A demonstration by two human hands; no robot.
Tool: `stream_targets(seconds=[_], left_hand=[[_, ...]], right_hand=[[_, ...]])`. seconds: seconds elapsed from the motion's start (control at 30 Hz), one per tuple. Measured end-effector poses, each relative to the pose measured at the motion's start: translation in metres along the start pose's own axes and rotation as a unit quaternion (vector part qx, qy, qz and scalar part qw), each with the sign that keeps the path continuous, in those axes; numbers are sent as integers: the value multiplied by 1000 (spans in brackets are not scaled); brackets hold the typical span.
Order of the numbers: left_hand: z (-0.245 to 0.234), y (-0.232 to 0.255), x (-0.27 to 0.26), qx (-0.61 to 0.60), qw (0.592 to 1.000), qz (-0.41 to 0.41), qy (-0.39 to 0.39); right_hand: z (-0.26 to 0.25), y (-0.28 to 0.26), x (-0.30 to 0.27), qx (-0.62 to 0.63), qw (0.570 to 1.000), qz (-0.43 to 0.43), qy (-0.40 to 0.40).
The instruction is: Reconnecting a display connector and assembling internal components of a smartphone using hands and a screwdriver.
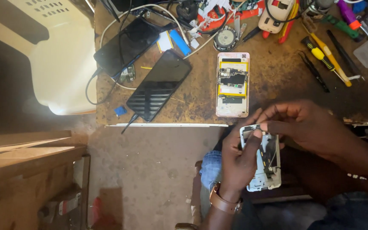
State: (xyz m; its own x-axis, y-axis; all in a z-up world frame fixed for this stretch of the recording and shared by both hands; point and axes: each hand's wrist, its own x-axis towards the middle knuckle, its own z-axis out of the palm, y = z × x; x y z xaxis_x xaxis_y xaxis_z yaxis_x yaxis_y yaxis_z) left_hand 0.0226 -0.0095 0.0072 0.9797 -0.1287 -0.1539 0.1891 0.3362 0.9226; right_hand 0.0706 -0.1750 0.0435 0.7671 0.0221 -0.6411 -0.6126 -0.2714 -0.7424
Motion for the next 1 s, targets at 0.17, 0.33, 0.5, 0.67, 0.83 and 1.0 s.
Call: stream_targets(seconds=[0.17,0.33,0.5,0.67,0.83,1.0], left_hand=[[-5,5,-1,0,1000,29,5],[-8,2,-2,28,999,29,28],[-7,9,-2,30,998,38,39],[-10,-8,-4,-187,982,-16,16],[-37,-5,4,-251,963,-69,67],[-57,16,13,-233,954,-53,183]], right_hand=[[6,-9,-2,17,1000,-15,-10],[5,16,14,93,993,-69,-34],[5,8,10,70,997,-40,-18],[-2,-29,-4,0,1000,2,-2],[-80,-31,1,-217,911,-221,272],[-160,33,37,-222,855,-288,370]])
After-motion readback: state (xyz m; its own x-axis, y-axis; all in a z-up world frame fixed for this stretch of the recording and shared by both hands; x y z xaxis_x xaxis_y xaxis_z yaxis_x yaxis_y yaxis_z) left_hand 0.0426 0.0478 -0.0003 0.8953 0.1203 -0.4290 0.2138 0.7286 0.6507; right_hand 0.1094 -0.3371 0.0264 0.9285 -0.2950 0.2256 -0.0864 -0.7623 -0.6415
